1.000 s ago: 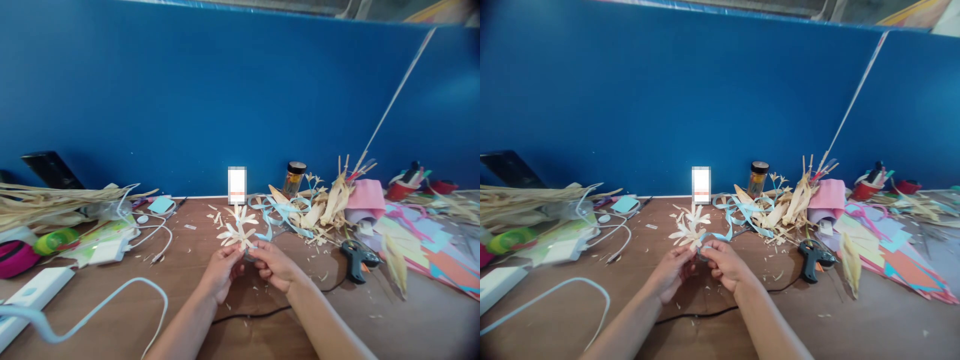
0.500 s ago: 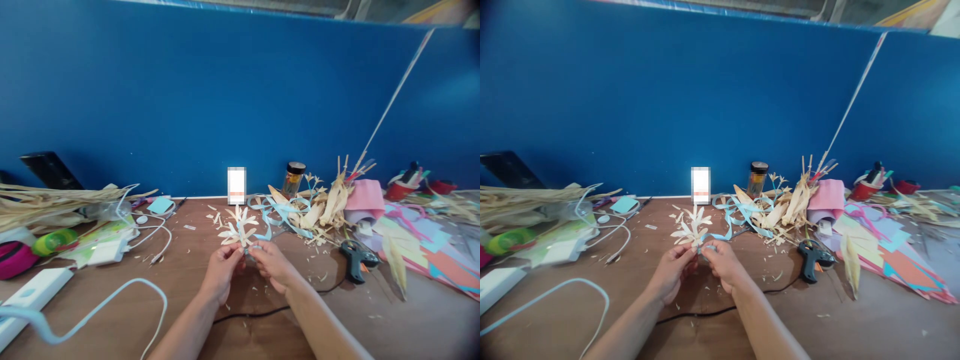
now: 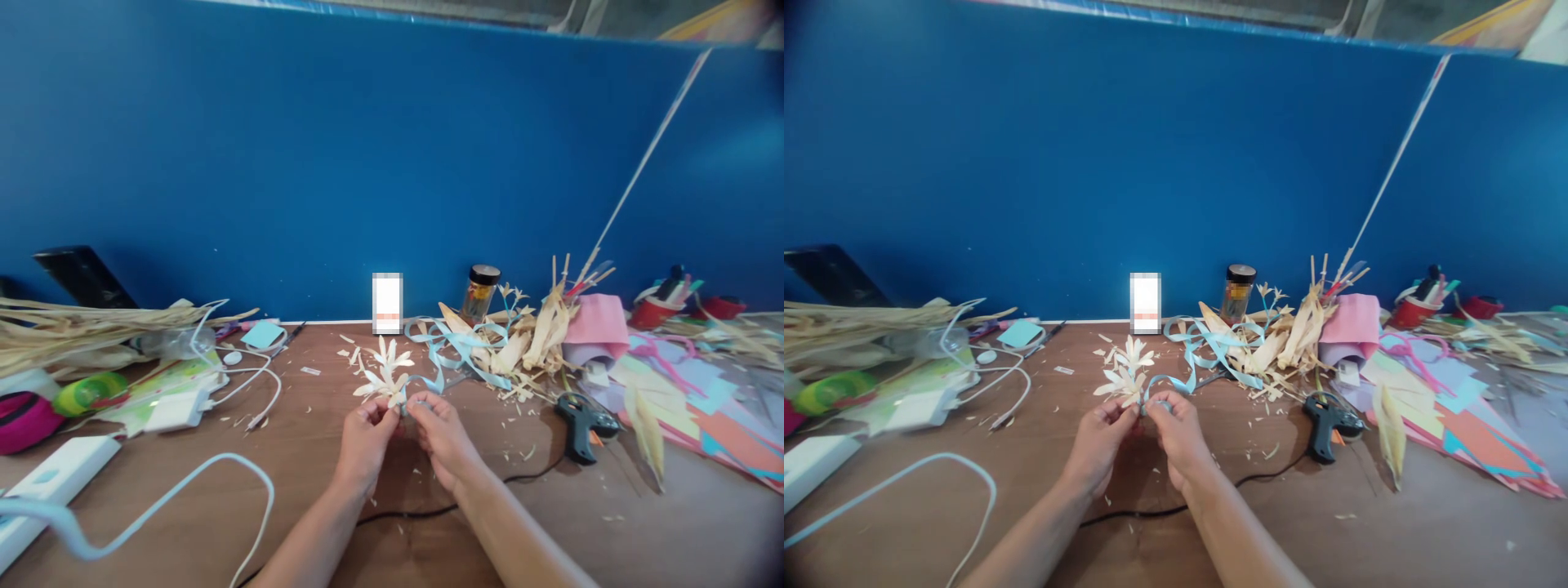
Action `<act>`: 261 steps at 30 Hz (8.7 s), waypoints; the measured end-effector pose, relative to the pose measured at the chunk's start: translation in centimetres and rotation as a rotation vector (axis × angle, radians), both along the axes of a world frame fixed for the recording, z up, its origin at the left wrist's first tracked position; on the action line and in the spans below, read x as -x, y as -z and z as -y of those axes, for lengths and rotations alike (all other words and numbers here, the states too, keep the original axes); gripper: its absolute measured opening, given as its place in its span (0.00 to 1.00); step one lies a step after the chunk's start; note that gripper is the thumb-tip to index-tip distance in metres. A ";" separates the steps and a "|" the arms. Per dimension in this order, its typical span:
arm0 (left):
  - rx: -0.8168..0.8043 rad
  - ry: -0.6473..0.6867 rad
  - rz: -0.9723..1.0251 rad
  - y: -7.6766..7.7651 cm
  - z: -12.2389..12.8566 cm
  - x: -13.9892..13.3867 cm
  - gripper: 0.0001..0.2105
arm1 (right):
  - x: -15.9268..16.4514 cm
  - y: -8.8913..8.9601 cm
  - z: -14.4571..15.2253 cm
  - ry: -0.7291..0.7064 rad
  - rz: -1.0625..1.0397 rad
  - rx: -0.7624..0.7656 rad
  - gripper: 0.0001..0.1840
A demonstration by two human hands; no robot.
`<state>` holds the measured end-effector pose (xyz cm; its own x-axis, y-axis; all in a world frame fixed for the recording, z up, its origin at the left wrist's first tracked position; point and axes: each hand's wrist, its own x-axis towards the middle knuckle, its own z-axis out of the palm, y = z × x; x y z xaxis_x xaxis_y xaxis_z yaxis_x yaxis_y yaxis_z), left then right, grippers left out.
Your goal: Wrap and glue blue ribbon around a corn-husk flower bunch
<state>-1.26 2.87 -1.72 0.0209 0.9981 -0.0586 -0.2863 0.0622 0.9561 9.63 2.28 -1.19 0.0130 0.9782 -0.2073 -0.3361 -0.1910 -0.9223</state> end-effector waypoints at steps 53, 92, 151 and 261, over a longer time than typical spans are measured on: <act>-0.082 0.018 -0.048 -1.0 0.1 0.3 0.10 | -6.2 -5.2 -0.6 -0.167 1.252 -0.613 0.10; 0.040 -0.012 -0.064 0.7 -0.3 -0.1 0.09 | -2.3 1.1 -1.2 -0.225 0.635 -0.401 0.06; 0.373 0.125 0.285 -0.2 0.1 0.5 0.10 | -2.3 -0.4 -0.3 -0.343 0.280 -0.125 0.11; -0.267 -0.181 -0.656 0.3 0.7 -0.2 0.07 | -0.7 1.4 -0.2 0.004 0.352 -0.115 0.12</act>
